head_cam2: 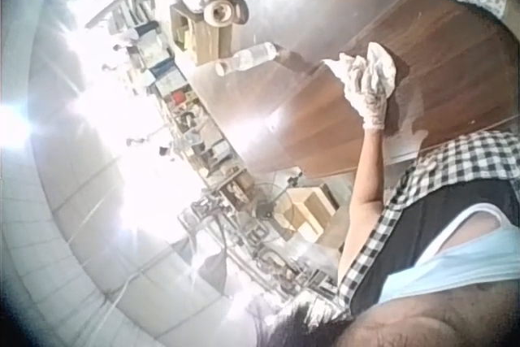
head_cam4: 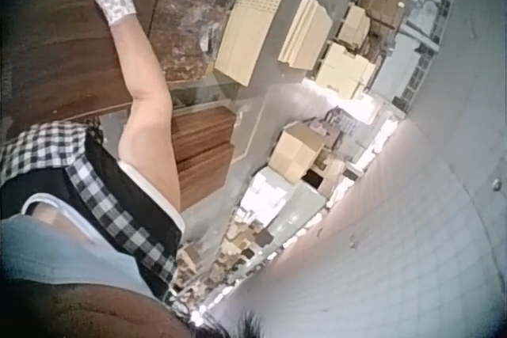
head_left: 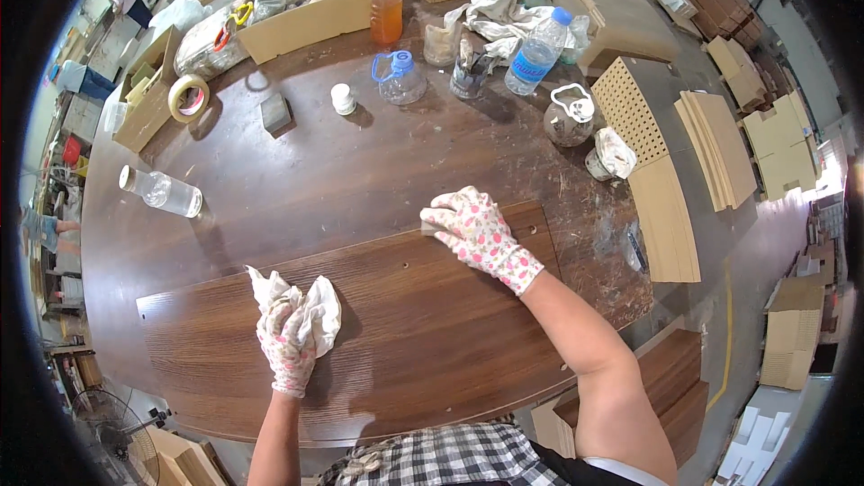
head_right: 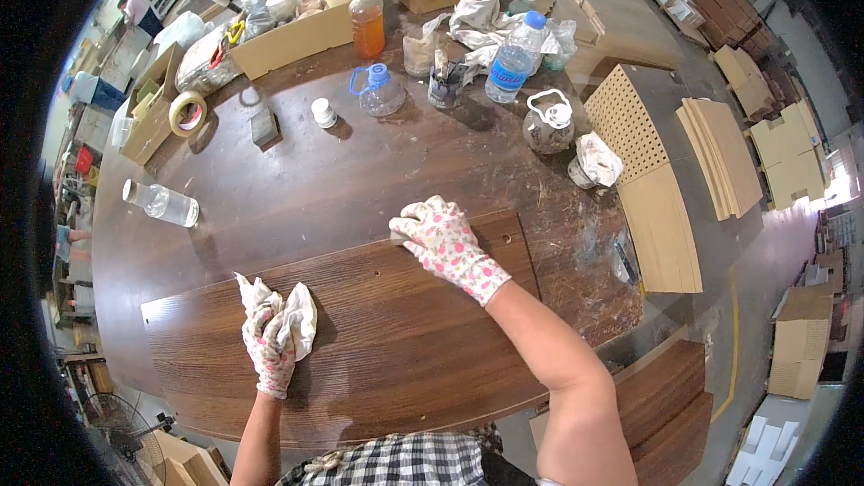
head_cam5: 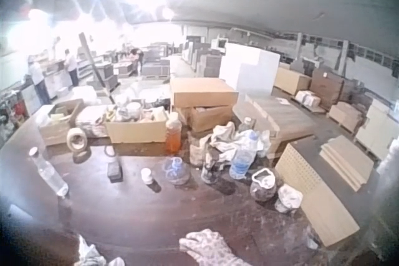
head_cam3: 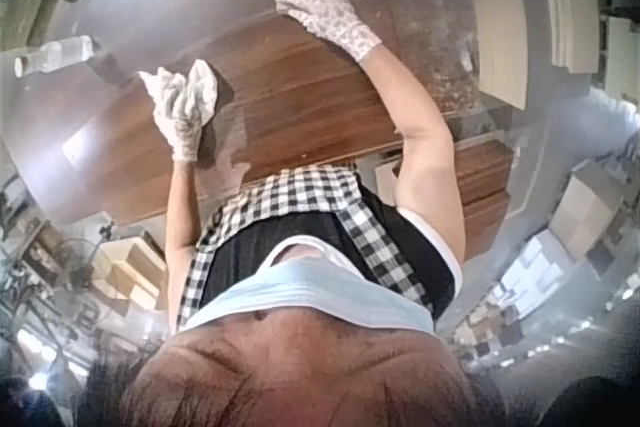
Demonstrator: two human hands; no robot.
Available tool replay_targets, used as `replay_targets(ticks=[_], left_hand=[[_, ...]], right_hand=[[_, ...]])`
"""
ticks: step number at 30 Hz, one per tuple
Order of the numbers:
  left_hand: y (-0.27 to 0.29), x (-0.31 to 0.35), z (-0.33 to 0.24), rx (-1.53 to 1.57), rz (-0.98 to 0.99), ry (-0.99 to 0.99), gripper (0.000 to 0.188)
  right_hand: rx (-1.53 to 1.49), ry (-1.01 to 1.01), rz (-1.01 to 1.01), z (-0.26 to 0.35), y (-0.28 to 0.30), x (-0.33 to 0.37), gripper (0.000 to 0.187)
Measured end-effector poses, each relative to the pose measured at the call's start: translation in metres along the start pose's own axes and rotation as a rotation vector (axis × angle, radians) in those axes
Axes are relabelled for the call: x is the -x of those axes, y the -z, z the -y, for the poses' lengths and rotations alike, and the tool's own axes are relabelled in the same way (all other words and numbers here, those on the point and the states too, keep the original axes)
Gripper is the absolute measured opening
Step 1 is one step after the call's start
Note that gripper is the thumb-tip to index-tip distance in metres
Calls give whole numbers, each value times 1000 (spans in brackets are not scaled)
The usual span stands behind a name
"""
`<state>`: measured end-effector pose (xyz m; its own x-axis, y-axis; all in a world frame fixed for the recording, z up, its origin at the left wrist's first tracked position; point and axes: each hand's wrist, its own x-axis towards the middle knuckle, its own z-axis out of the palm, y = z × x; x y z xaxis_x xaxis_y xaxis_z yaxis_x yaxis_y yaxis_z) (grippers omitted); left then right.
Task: The person wipes a wooden panel with a cloth, applies liquid from a bottle, uses a scraper tool on the wood surface, and places the panel onto a stack of panels.
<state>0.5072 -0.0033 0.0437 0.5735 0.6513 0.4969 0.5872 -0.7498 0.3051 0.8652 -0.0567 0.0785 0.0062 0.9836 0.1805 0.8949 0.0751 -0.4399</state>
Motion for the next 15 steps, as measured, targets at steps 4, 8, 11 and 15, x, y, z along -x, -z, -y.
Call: replay_targets(ticks=[4, 8, 11, 15], left_hand=[[2, 1, 4, -1, 5, 26, 28], [5, -4, -2, 14, 26, 36, 23], [2, -3, 0, -1, -14, 8, 31], [-2, 1, 1, 29, 2, 22, 22]], right_hand=[[40, 52, -21, -56, 30, 20, 24], [70, -214, -87, -87, 75, 49, 18], [-84, -26, -43, -55, 50, 19, 12], [-252, 87, -5, -11, 1, -11, 10]])
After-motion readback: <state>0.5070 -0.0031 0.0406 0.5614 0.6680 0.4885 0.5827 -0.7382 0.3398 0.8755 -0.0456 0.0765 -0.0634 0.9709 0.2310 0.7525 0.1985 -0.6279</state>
